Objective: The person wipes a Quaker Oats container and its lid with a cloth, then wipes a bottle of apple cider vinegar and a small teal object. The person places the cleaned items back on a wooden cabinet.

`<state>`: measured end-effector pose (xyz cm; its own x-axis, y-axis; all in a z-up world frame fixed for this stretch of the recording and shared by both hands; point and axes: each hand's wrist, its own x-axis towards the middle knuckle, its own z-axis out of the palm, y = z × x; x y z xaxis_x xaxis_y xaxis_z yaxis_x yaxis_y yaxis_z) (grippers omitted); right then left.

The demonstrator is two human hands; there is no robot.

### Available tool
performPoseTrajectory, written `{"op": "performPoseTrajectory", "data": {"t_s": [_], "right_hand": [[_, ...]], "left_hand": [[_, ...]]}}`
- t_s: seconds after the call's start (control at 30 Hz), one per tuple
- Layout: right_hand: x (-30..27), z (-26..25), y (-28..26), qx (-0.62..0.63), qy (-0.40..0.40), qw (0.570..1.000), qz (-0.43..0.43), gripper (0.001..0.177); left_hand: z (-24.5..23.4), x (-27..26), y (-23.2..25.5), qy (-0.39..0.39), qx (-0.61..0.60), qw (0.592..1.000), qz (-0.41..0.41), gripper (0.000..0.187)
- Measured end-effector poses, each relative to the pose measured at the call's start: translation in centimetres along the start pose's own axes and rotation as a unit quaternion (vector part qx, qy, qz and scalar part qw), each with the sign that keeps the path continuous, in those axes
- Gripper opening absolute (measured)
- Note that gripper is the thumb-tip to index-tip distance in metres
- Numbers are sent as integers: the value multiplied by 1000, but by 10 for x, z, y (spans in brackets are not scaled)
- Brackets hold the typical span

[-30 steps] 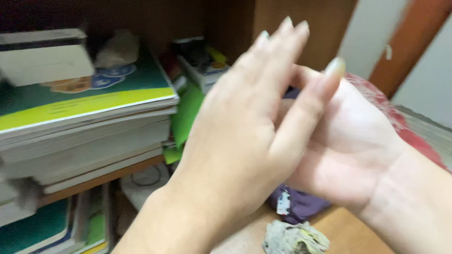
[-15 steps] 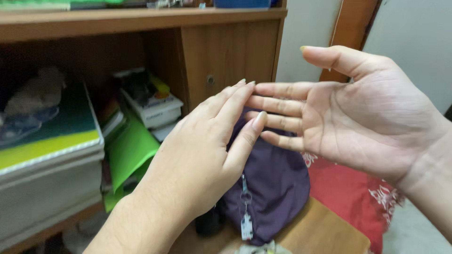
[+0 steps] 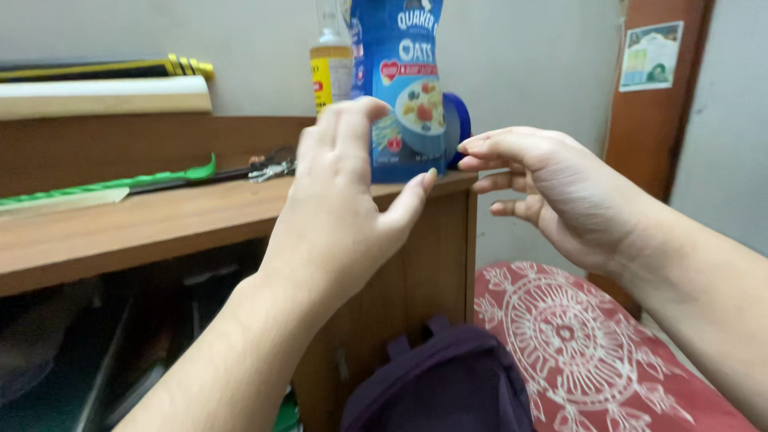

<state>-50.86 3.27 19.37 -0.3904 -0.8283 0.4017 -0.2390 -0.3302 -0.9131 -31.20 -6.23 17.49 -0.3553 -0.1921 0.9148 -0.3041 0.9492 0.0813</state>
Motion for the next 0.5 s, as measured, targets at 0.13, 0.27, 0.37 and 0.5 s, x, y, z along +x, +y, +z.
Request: {"op": "performPoseTrajectory", "data": {"t_s": [0.13, 0.27, 0.37, 0.5], "right_hand": [[55, -29, 16, -94, 63, 989, -98, 43], [110, -49, 28, -184, 140, 954, -188, 67], [145, -62, 32, -218, 122, 954, -168, 76], [184, -64, 42, -263, 28, 955, -134, 70]], "left_hand": [[30, 37, -20, 29, 83, 991, -101, 118], [49, 63, -38, 10, -25, 948, -317, 146], [58, 83, -50, -46, -91, 889, -446, 155], [73, 102, -61, -87, -177, 896, -398, 152]]}}
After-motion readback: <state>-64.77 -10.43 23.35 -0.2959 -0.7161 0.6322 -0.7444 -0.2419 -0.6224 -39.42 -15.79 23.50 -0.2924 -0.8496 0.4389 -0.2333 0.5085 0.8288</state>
